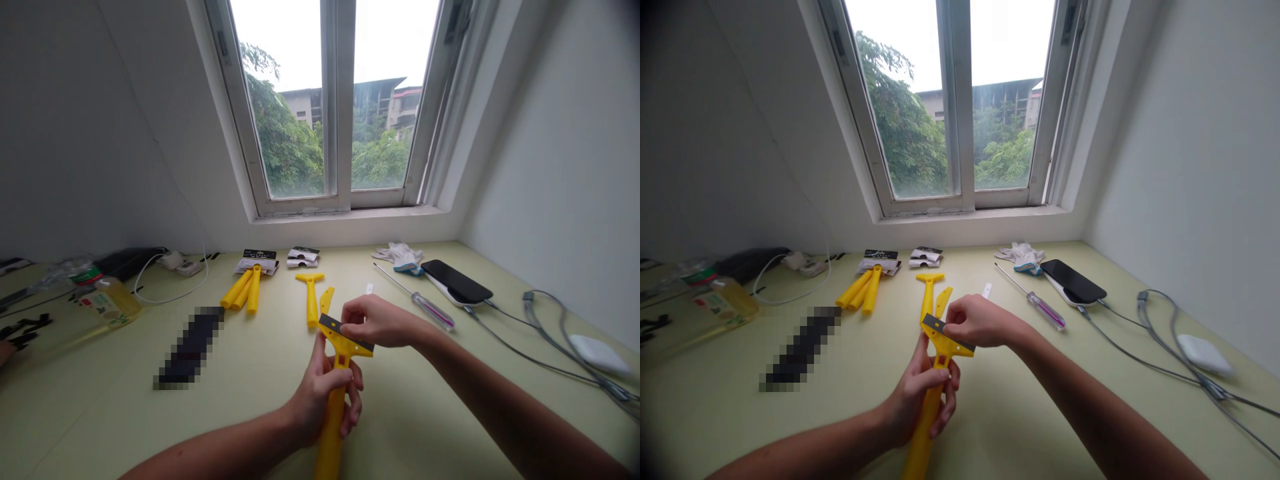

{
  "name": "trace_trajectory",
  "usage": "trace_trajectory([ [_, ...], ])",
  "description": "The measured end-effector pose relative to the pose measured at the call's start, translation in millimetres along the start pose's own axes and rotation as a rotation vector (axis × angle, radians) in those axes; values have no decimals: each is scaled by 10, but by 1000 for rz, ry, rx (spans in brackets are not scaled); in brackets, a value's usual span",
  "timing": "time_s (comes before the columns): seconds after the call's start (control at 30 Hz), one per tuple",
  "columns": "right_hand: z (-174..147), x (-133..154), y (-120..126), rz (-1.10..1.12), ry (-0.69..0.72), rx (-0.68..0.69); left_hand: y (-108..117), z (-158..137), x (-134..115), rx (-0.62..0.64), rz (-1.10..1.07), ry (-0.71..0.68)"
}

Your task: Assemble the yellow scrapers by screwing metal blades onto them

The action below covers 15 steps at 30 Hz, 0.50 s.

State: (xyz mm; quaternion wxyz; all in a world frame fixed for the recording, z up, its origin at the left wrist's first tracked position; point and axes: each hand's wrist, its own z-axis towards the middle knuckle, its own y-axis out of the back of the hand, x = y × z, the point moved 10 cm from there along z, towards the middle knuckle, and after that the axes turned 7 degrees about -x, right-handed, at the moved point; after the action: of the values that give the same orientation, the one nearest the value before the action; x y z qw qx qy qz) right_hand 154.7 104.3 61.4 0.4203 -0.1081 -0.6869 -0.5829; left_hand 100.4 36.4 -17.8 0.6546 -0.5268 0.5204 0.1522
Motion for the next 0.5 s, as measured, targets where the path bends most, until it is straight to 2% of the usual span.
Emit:
trace_trajectory([
  [0.23, -9, 19, -104, -25, 3, 56, 27, 10, -59, -61, 52, -5],
  [0.5, -5, -39, -265, 131, -8, 129, 211, 11, -141, -310, 104, -14],
])
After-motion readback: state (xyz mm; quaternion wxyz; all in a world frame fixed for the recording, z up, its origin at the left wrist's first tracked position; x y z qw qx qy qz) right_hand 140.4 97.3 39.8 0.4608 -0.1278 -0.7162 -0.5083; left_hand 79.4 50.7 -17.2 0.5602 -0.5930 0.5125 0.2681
